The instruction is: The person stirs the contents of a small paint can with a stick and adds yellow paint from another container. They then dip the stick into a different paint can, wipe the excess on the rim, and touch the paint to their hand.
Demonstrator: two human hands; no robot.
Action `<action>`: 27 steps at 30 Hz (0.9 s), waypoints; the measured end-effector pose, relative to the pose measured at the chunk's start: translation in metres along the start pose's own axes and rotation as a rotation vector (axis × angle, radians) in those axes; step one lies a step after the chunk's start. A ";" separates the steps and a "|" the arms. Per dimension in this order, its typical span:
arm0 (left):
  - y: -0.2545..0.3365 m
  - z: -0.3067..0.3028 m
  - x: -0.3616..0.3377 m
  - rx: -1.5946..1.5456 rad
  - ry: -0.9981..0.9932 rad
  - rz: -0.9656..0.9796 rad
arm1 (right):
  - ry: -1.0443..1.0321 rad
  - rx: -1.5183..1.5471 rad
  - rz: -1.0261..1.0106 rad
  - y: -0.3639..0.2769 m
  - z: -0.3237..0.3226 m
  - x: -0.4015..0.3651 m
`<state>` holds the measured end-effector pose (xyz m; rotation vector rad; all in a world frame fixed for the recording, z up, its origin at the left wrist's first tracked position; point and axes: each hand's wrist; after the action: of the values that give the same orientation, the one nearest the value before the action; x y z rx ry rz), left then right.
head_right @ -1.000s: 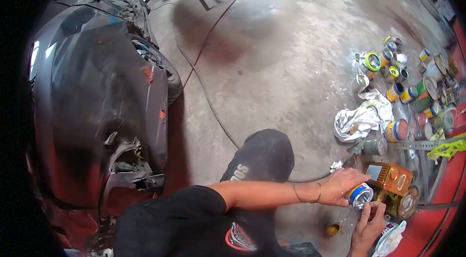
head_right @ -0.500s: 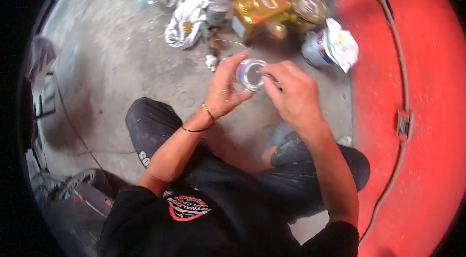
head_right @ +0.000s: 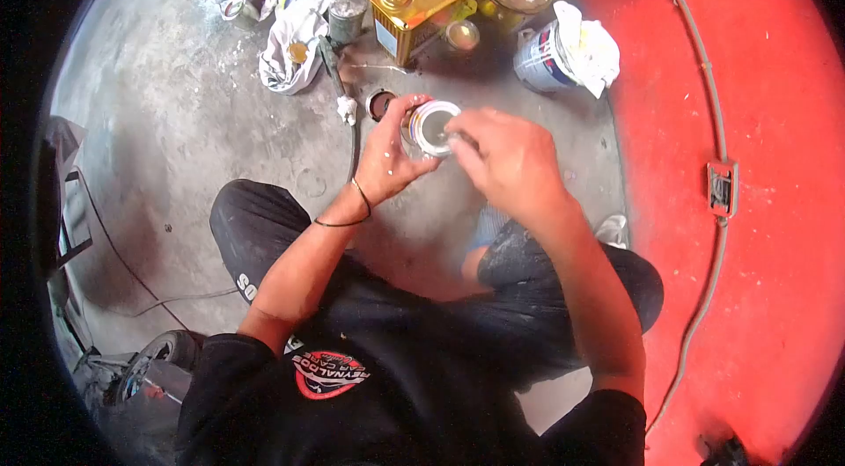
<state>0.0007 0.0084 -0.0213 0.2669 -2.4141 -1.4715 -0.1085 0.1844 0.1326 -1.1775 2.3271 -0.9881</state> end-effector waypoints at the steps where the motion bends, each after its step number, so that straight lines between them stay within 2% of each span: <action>1: -0.002 0.002 0.001 -0.002 -0.015 -0.017 | 0.033 0.083 0.047 -0.001 0.001 -0.002; 3: -0.006 0.005 0.004 0.004 -0.037 -0.036 | 0.108 0.244 0.131 0.000 0.002 0.005; 4: -0.007 0.006 0.006 0.007 -0.047 -0.036 | 0.129 0.226 0.096 0.005 0.001 0.006; 7: -0.003 0.011 0.015 0.045 -0.064 0.003 | 0.130 -0.209 -0.222 0.026 -0.005 0.009; 10: 0.001 0.017 0.023 0.030 -0.068 0.053 | -0.010 -0.110 0.040 0.026 -0.004 0.000; 13: 0.003 0.027 0.031 -0.024 -0.081 0.060 | 0.100 0.227 0.352 0.008 -0.007 0.001; 16: 0.007 0.038 0.041 -0.083 -0.058 0.060 | 0.291 -0.076 0.089 0.022 -0.012 -0.003; 19: 0.012 0.041 0.045 -0.057 -0.070 0.071 | 0.287 -0.043 0.300 0.018 -0.017 -0.010; 22: 0.016 0.043 0.048 -0.003 -0.033 0.028 | 0.459 0.361 0.274 0.044 -0.013 -0.017; 25: 0.016 0.031 0.049 0.028 0.008 -0.042 | 0.577 0.449 0.419 0.092 -0.014 -0.034; 27: 0.018 0.020 0.054 0.019 0.072 -0.072 | 0.499 0.125 0.558 0.171 0.013 -0.066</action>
<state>-0.0568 0.0164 -0.0057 0.4083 -2.3858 -1.4442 -0.1576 0.3020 0.0008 -0.1990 2.6798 -1.2760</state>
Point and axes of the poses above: each hand's wrist, its own x-axis towards the middle knuckle, its own z-axis out of the palm, y = z × x, and after that the axes turned 12 degrees about x, right-handed
